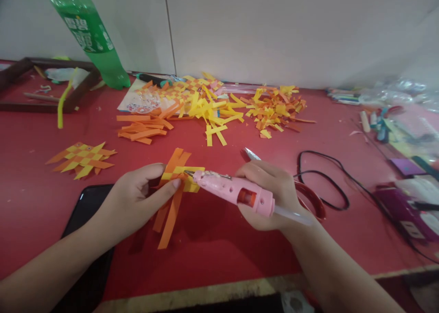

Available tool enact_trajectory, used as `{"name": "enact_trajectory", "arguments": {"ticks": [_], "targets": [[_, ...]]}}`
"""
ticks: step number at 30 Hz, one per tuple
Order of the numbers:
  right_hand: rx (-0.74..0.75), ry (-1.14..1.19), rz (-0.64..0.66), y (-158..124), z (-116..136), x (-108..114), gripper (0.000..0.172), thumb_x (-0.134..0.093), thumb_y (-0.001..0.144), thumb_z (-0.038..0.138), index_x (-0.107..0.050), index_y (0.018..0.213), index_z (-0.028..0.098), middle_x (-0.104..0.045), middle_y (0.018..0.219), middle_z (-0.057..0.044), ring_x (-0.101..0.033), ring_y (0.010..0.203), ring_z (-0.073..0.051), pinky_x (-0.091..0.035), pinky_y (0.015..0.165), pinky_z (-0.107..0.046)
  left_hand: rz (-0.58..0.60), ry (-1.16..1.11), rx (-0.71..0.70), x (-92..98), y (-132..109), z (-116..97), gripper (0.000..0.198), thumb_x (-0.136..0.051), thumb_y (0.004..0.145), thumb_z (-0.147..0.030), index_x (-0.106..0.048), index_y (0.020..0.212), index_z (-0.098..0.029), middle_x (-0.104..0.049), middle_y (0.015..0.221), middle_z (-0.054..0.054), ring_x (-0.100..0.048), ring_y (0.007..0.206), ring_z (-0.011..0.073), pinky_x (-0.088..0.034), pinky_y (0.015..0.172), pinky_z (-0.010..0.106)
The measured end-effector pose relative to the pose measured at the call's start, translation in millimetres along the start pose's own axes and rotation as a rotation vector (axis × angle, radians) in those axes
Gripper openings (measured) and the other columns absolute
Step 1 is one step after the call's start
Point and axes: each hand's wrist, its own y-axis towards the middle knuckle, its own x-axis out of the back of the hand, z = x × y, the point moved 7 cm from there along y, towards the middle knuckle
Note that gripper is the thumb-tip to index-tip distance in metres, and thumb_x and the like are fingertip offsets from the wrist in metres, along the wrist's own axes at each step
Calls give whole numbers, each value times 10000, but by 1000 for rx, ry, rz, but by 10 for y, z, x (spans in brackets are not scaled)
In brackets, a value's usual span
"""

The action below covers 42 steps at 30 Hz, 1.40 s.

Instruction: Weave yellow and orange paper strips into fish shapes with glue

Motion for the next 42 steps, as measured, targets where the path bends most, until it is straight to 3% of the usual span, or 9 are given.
{"name": "enact_trajectory", "arguments": {"ticks": [13, 18, 20, 23, 27, 29, 32, 36, 42], "targets": [[-10, -27, -15, 23, 26, 20, 132, -523, 768, 123, -509, 801, 250, -585, 612, 24, -541, 494, -127, -387, 442, -256, -10, -21, 3, 8, 13, -18, 370, -565, 870, -312, -327, 601, -220, -309, 589, -60, -327, 504, 104, -277, 486, 251], [-85, -135, -28, -13, -101, 7, 118, -580, 780, 164, -540, 863, 237, -646, 689, -18, -601, 567, -169, -436, 519, -290, 13, -44, 53, -5, 5, 36, 383, -578, 872, -353, -337, 608, -217, -281, 610, -61, -296, 513, 100, -251, 479, 249], [-114, -196, 48, -33, -200, -61, 183, -575, 780, 205, -563, 962, 215, -705, 821, -73, -663, 688, -230, -487, 606, -340, 51, -117, 115, -31, -1, 91, 396, -572, 880, -396, -349, 606, -215, -280, 606, -60, -303, 512, 101, -251, 477, 247], [-146, -240, 242, -80, -344, -216, 342, -505, 753, 179, -569, 1089, 187, -722, 1021, -122, -686, 874, -296, -508, 754, -427, 115, -329, 220, -98, -22, 184, 346, -526, 905, -428, -485, 638, -212, -404, 584, -45, -403, 517, 119, -302, 482, 249], [-175, -185, 371, -117, -406, -297, 382, -456, 739, 133, -604, 1084, 203, -698, 1049, -100, -654, 991, -298, -480, 830, -448, 140, -571, 322, -169, -46, 275, 280, -549, 882, -407, -619, 692, -214, -548, 589, -20, -511, 531, 144, -376, 500, 258], [-179, -185, 342, -95, -375, -260, 351, -460, 760, 149, -626, 1062, 214, -668, 1016, -96, -629, 980, -299, -465, 825, -457, 164, -611, 344, -199, -48, 278, 249, -573, 861, -389, -652, 706, -211, -586, 613, -15, -534, 550, 143, -392, 520, 256], [-175, -195, 159, -22, -254, -124, 297, -493, 782, 150, -632, 1034, 227, -624, 936, -80, -592, 881, -268, -446, 786, -441, 218, -576, 317, -222, -33, 219, 220, -618, 837, -375, -677, 731, -192, -624, 690, -9, -537, 599, 127, -388, 559, 243], [-15, 13, -92, 57, 92, -13, 218, -606, 783, 122, -593, 985, 202, -635, 874, -53, -578, 783, -206, -454, 723, -376, 310, -499, 266, -248, -24, 133, 293, -627, 846, -389, -612, 659, -164, -489, 611, -47, -414, 562, 91, -313, 535, 221], [165, 74, -110, 91, 427, -151, 162, -672, 811, 157, -569, 915, 227, -665, 830, -22, -602, 770, -192, -494, 716, -365, 426, -438, 229, -297, -65, 87, 306, -558, 875, -371, -565, 648, -167, -382, 600, -59, -338, 562, 92, -269, 524, 227]]}}
